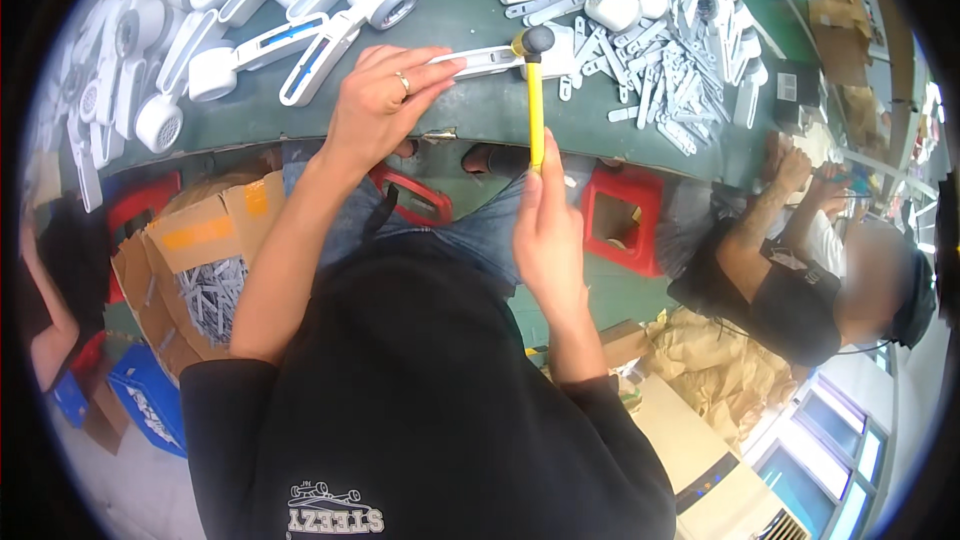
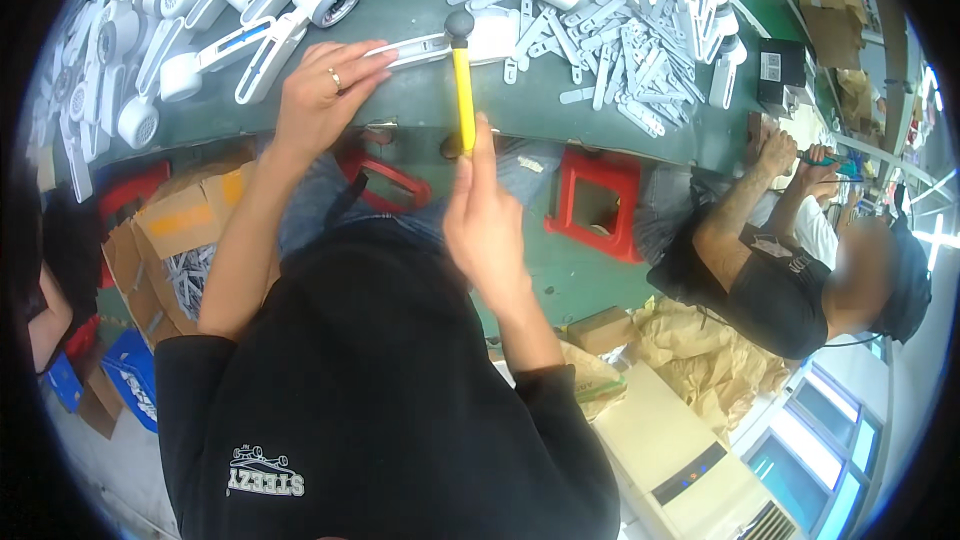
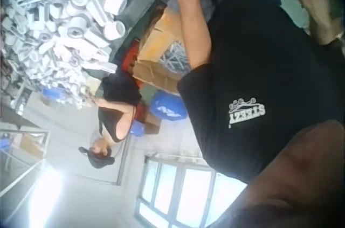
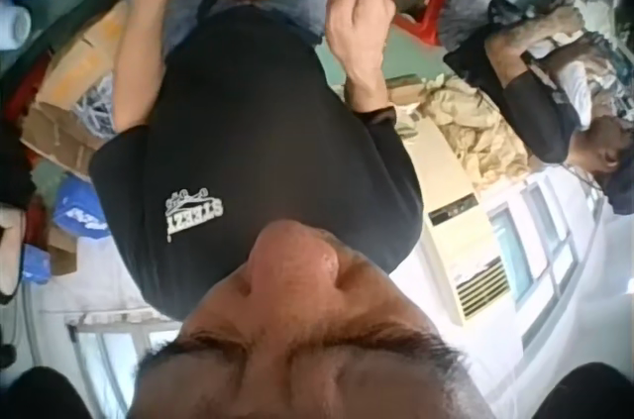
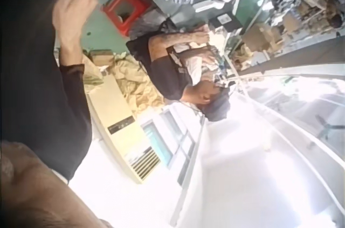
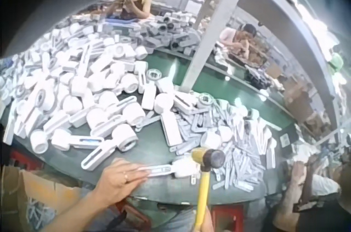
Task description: Assembling plastic components by hammering them into place on a production line.
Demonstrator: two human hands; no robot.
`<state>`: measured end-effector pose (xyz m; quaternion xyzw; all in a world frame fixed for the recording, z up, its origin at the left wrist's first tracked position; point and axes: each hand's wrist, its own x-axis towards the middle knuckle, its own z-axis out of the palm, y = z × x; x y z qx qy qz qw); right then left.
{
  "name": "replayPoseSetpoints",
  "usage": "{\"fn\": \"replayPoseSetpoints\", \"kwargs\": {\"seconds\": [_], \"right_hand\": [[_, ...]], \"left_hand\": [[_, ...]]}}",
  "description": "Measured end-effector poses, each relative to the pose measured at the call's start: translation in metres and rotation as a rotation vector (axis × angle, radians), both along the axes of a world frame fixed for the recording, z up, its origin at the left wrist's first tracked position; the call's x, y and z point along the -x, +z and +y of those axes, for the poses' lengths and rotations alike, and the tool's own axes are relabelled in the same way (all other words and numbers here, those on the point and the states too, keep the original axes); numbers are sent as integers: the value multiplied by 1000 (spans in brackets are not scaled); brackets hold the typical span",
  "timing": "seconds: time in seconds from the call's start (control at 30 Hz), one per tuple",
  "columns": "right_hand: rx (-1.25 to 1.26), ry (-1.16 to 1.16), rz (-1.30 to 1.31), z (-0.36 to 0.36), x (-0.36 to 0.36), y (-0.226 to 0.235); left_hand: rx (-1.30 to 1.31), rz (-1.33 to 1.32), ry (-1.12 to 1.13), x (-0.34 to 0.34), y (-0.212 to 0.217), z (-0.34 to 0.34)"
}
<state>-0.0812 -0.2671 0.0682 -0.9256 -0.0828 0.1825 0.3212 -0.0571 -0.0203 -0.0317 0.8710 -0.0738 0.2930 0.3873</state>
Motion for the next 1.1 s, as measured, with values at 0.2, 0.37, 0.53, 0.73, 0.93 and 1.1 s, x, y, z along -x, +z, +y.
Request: {"fn": "replayPoseSetpoints", "kwargs": {"seconds": [0.2, 0.37, 0.53, 0.73, 0.93, 1.1], "right_hand": [[-256, -137, -244, -41, -20, 27], [-127, -493, -440, -119, -111, 19], [224, -530, -776, -251, -253, -25], [843, -232, -945, -330, -347, -115], [249, -502, -1090, -331, -291, -22], [-303, -523, -529, -258, -223, -17]], "left_hand": [[28, 61, -17, -14, 11, -8], [-141, 65, -10, -3, 2, -3], [-90, 94, -47, 3, 21, -2], [-154, 55, 99, 77, 55, 4], [70, -66, 1103, 213, 83, 108], [19, 68, 1567, 290, 71, 268]]}}
